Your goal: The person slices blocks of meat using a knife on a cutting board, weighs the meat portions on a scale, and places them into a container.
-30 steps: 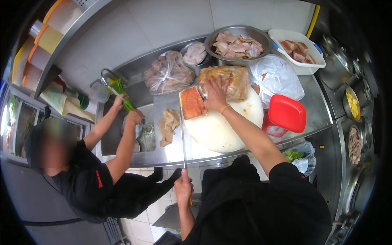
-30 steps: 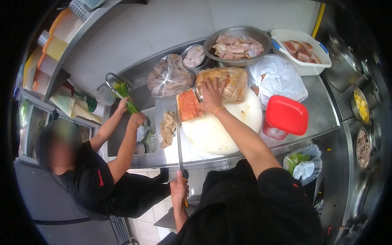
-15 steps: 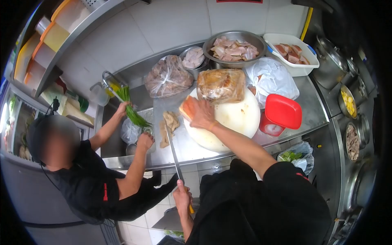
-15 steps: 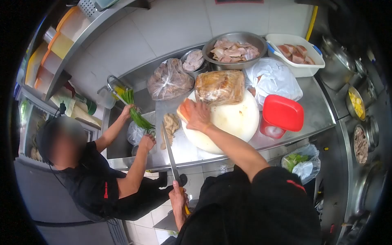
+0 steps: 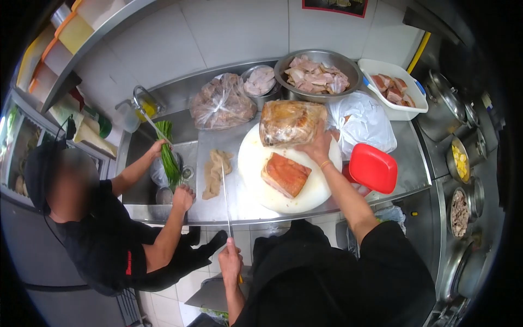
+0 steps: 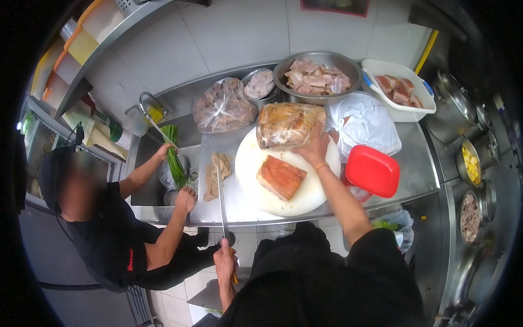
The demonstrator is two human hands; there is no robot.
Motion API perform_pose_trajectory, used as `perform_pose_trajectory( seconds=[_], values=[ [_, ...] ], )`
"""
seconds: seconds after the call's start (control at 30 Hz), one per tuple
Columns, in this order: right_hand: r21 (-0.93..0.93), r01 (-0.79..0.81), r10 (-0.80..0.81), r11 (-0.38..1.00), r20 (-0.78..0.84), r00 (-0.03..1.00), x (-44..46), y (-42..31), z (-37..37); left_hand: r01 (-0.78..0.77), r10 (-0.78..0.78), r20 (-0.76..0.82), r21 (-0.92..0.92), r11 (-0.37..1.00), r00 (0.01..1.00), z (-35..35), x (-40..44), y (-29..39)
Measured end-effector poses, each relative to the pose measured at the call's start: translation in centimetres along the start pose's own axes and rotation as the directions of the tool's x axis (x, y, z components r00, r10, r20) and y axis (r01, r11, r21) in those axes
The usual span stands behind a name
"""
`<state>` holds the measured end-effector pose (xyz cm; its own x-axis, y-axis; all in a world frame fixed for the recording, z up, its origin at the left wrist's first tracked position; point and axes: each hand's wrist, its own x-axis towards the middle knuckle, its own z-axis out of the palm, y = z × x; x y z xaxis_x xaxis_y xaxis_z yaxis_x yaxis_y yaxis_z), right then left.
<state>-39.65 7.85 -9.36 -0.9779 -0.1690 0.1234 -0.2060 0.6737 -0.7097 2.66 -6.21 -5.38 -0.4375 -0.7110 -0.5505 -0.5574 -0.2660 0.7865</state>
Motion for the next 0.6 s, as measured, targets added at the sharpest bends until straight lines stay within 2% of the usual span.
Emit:
perform_pose_trajectory(
  seconds=[0.07, 0.1, 0.2, 0.23, 0.33, 0.37, 0.5, 0.6],
  values=[
    [0.006, -0.07, 0.07, 0.998, 0.032, 0.997, -0.2, -1.2, 0.2, 0.0, 0.0, -0.006, -0.016, 1.0, 1.0, 0.9, 0.2, 0.6],
    [-0.026, 0.195, -0.197, 0.98, -0.137, 0.971, 0.6, 1.2, 2.9, 0.007, -0.007, -0.008, -0.026, 1.0, 1.0, 1.5, 0.0, 1.1],
    [-0.096, 0.218, -0.233, 0.971, -0.201, 0.951, 0.9, 0.3, 4.6, 0.049, -0.049, -0.005, -0.025, 0.998, 0.999, 3.0, -0.3, 2.2],
    [-0.025, 0.096, -0.098, 0.995, -0.058, 0.994, 0.8, -1.6, 3.2, 0.052, -0.052, -0.008, -0.018, 0.998, 0.999, 3.3, -0.3, 2.5],
    [0.068, -0.02, 0.017, 0.997, 0.042, 0.999, 0.7, -3.7, 1.6, 0.02, -0.019, -0.027, 0.046, 0.999, 0.999, 3.8, 0.2, 2.8],
    [0.011, 0.027, -0.027, 1.0, -0.036, 0.999, 1.0, -2.9, 2.9, 0.009, -0.007, -0.031, 0.075, 0.997, 0.999, 3.9, 0.3, 2.7],
    [0.076, -0.089, 0.079, 0.993, 0.118, 0.99, 1.0, -4.5, 0.7, 0.035, -0.034, -0.016, 0.071, 0.997, 0.999, 4.7, 0.1, 2.8],
    [0.049, 0.002, -0.009, 0.999, 0.139, 0.99, 1.1, -2.4, 1.1, 0.053, -0.053, -0.009, 0.082, 0.995, 0.999, 4.9, 0.0, 2.5]
  ],
)
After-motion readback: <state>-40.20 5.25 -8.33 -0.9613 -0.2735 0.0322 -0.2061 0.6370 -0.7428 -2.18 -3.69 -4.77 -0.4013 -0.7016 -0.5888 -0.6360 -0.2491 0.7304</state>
